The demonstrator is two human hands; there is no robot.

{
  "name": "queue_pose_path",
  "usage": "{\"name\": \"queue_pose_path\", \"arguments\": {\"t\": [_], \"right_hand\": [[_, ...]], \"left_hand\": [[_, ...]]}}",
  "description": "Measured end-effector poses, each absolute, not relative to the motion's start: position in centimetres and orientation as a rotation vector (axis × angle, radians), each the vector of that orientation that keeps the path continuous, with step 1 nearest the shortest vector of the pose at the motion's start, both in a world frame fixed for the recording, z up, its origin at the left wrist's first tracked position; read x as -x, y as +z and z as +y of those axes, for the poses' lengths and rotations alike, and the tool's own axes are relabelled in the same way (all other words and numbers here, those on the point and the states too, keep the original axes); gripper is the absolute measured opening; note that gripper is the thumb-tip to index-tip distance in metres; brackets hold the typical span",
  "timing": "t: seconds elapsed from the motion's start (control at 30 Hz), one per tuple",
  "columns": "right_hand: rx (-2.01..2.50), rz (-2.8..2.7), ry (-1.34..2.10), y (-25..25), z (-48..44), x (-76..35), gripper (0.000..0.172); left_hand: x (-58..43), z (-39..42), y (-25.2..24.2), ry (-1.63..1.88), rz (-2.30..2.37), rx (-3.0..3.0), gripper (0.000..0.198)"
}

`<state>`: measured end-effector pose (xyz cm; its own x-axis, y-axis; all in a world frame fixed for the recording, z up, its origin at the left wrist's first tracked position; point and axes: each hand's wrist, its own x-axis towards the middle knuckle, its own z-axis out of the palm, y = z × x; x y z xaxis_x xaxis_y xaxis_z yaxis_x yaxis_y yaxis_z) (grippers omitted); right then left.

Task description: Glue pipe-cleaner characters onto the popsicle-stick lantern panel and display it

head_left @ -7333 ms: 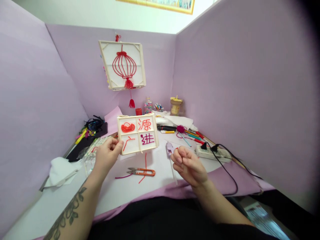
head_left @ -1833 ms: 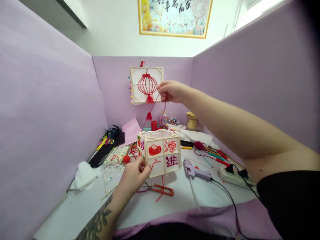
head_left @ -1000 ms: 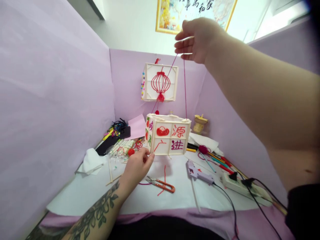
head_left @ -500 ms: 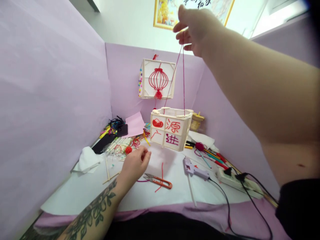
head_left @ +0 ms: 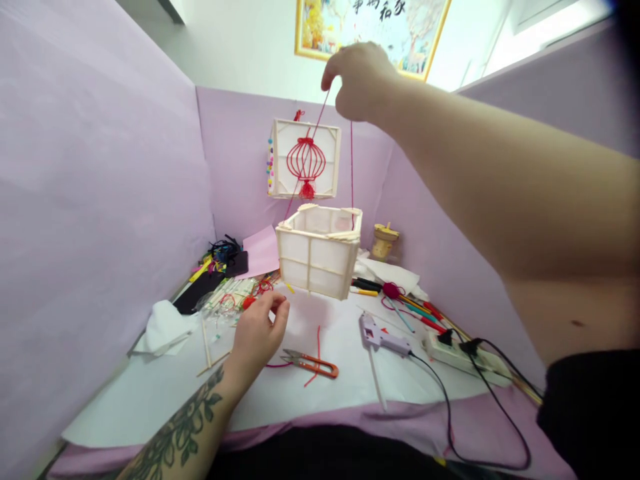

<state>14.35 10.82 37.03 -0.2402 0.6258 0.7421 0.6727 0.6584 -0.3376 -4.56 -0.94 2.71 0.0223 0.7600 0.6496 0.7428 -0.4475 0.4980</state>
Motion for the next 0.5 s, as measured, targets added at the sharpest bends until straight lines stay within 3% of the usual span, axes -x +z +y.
{"name": "queue_pose_path", "arguments": {"t": [0.13,0.37,0.5], "right_hand": [[0.868,-2.141,-0.255,36.8,11.4,-14.3,0.049],[0.747,-2.128,0.529,38.3,13.1,-13.6,0.052],[0.85,-2.084,0.646,39.3,13.8,-12.9,0.042]], "left_hand": [[4.7,-0.8,2.6,1.691,1.604,-2.25,0.012],[5.3,-0.7,2.8,2.116,1.454,-2.278,0.025],[5.3,-0.6,2.9,2.168,1.442,-2.249,0.027]]}}
